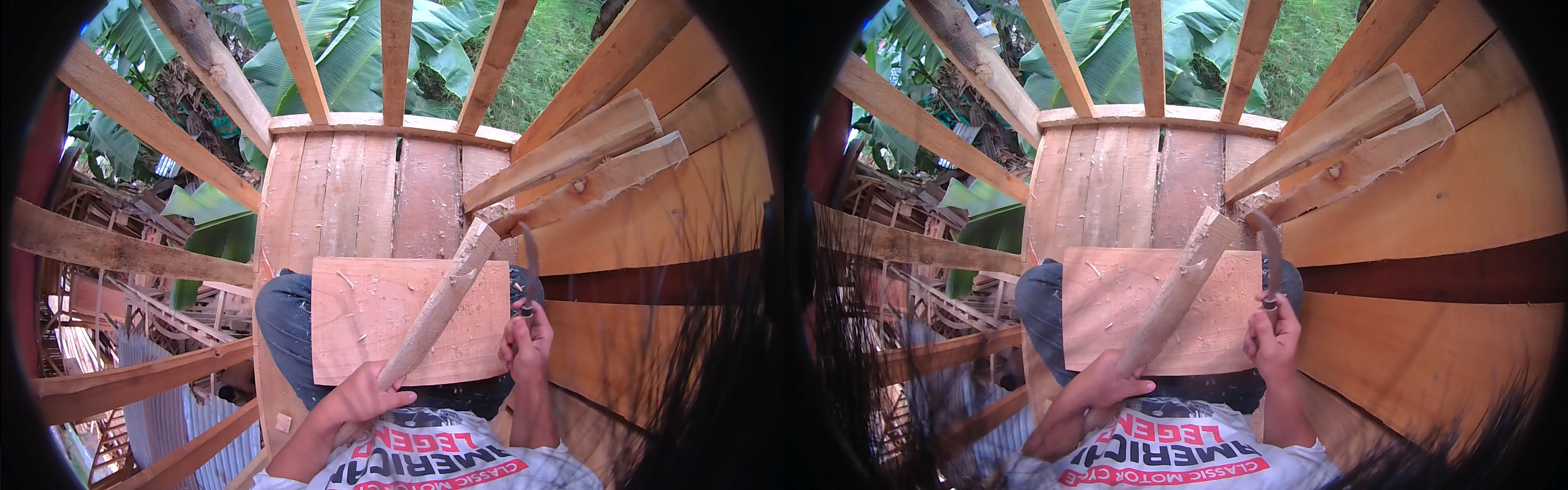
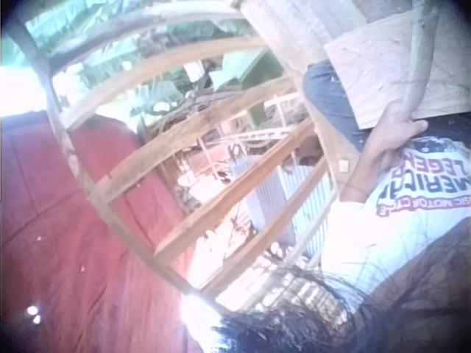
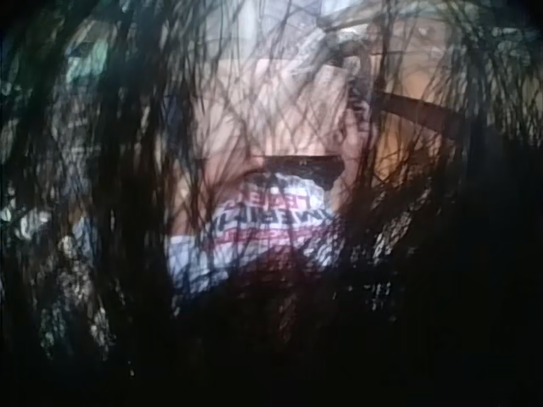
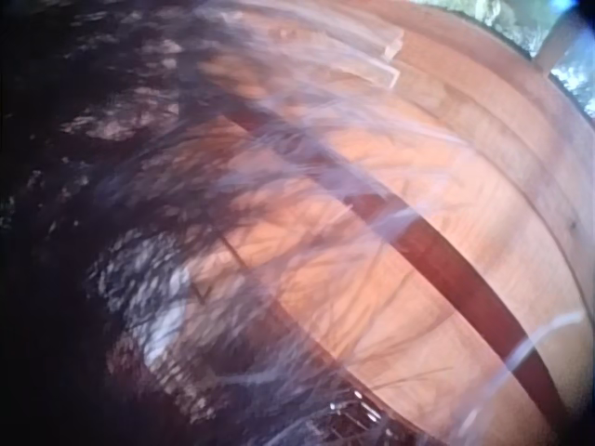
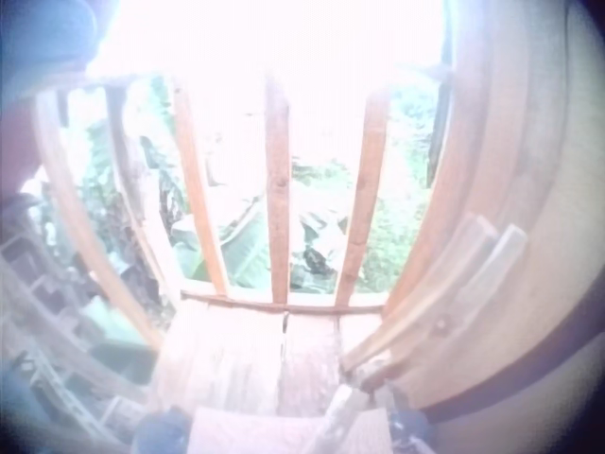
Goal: The person is sitting cross-legged on a wooden platform and using a curved knife to carve a rectangular piece of wood. They hold the wood in their left hand and repeatedly shave off thin layers with the knife in their right hand, creating wood shavings.
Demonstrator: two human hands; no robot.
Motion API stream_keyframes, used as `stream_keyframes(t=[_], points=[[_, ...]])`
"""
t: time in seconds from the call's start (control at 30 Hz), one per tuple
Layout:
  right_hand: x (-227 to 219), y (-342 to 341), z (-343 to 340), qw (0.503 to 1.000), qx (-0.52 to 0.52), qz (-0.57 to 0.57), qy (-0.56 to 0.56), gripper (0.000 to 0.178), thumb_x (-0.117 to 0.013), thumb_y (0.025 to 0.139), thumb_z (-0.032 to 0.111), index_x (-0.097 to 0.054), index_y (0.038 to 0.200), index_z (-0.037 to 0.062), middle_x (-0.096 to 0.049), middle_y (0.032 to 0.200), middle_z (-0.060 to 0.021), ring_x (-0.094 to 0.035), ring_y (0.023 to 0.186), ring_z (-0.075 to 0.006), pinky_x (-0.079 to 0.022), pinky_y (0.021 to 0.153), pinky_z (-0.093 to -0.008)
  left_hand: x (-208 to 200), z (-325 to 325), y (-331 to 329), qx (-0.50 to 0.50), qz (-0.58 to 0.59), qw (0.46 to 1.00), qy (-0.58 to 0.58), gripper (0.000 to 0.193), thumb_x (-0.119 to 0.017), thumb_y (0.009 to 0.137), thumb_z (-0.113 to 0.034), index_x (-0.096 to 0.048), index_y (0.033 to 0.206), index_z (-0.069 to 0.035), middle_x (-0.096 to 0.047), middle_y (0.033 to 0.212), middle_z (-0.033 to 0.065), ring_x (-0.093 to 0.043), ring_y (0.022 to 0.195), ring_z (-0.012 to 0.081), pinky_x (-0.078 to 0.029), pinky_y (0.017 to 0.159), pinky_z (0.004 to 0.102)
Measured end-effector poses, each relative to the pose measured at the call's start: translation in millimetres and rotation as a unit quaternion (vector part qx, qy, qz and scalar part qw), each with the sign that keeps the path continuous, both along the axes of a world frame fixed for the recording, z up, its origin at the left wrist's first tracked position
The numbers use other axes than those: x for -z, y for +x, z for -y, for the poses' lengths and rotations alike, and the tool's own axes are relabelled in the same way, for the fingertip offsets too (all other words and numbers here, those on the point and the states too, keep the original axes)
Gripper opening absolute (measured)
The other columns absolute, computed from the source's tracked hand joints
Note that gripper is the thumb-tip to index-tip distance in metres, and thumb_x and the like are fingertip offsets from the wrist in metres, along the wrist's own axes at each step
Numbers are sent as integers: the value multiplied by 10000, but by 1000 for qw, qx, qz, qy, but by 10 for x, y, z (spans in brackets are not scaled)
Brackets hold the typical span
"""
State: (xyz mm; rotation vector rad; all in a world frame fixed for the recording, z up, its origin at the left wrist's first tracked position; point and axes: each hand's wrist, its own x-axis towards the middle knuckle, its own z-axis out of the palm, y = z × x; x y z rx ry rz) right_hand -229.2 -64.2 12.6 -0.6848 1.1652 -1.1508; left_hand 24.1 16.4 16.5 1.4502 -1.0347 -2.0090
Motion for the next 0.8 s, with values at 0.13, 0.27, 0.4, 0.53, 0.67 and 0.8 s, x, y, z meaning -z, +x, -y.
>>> stream_keyframes(t=[0.13,0.27,0.4,0.53,0.67,0.8], points=[[-15,-140,-162,938,-314,-110,-98,230,-612,877,38,-592,1100,-16,-585,741,26,-472,575,-9,-359,494,-178,-13,-30,38,13,4,1000,4,283,-777,762,-175,-519,787,-60,-494,704,-38,-465,668,66,-388,582,236],[-7,-19,-138,948,-279,-138,-68,253,-646,847,28,-611,1089,-35,-632,878,-13,-550,740,-54,-444,646,-207,-71,-15,51,31,4,999,33,287,-773,766,-193,-525,796,-53,-501,705,-34,-469,666,71,-394,581,248],[5,48,-175,943,-283,-168,-55,260,-660,835,39,-613,1078,-43,-635,854,-12,-558,729,-70,-451,650,-219,-34,4,24,36,-5,999,-19,297,-777,767,-203,-516,798,-65,-473,690,-44,-444,633,48,-371,554,214],[-89,7,-75,955,-245,-169,16,274,-672,832,55,-620,1083,-45,-640,865,-38,-571,830,-83,-456,728,-226,-35,-13,22,28,-12,999,-17,289,-774,771,-201,-519,802,-68,-474,681,-48,-447,611,50,-373,544,214],[-35,69,-171,894,-393,-183,-112,272,-688,815,50,-632,1064,-42,-673,935,-68,-597,869,-98,-466,775,-234,94,-88,-11,10,-17,1000,-12,292,-776,768,-206,-521,802,-69,-474,673,-50,-449,607,49,-374,544,214],[69,7,-94,949,-262,-175,-21,275,-685,816,45,-630,1070,-44,-672,914,-66,-599,853,-106,-463,780,-240,29,-66,36,22,-5,1000,-12,302,-782,763,-212,-519,800,-69,-472,662,-49,-443,605,44,-372,542,213]])
